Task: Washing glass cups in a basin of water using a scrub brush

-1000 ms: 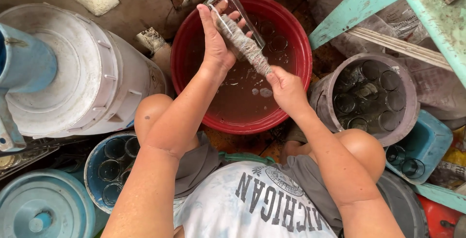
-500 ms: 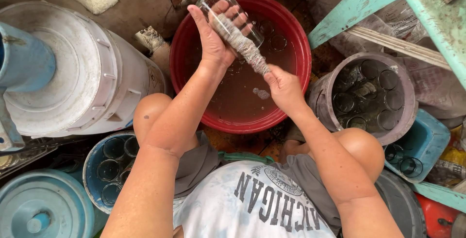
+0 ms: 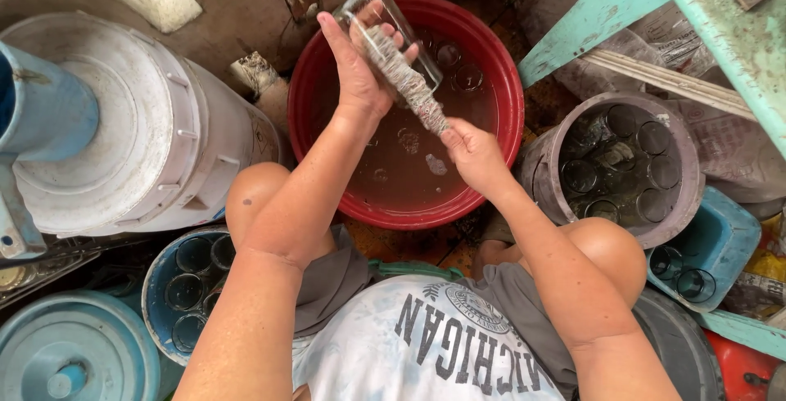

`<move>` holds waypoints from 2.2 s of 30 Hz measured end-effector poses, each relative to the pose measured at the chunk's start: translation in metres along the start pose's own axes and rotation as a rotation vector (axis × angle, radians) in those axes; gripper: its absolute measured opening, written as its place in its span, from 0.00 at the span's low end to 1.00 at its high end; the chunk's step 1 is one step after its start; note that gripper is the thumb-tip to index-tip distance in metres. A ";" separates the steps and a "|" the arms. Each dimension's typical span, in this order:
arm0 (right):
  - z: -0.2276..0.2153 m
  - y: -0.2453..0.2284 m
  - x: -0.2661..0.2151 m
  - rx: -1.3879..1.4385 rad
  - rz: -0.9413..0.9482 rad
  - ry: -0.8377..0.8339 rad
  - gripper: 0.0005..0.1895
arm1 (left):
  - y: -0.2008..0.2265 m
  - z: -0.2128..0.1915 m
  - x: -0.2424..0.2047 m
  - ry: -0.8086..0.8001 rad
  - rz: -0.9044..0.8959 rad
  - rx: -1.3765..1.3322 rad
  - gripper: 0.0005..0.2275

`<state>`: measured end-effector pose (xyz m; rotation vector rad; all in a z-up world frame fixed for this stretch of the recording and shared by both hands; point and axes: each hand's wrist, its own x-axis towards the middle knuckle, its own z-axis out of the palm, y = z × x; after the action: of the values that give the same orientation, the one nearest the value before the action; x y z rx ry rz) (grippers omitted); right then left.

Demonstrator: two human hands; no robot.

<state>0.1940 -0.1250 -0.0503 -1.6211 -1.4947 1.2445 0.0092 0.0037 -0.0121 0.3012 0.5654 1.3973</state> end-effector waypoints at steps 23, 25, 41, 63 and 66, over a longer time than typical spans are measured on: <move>0.012 0.004 0.003 -0.527 -0.290 0.349 0.16 | -0.017 -0.001 0.002 0.079 -0.031 -0.016 0.38; 0.014 0.000 0.000 -0.038 -0.078 0.083 0.20 | -0.006 0.000 0.007 0.090 -0.008 0.049 0.35; 0.004 -0.004 -0.002 0.449 0.256 -0.224 0.20 | -0.007 -0.005 0.003 0.028 -0.032 -0.018 0.31; -0.021 -0.021 -0.003 -0.240 -0.013 0.040 0.16 | 0.015 0.001 0.016 -0.142 0.118 -0.161 0.33; -0.029 0.001 0.000 -0.369 -0.150 0.072 0.22 | 0.037 -0.011 0.030 0.071 0.113 -0.136 0.35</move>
<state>0.2205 -0.1207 -0.0399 -1.7213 -1.8430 0.8542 -0.0251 0.0382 -0.0079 0.1770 0.5155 1.5530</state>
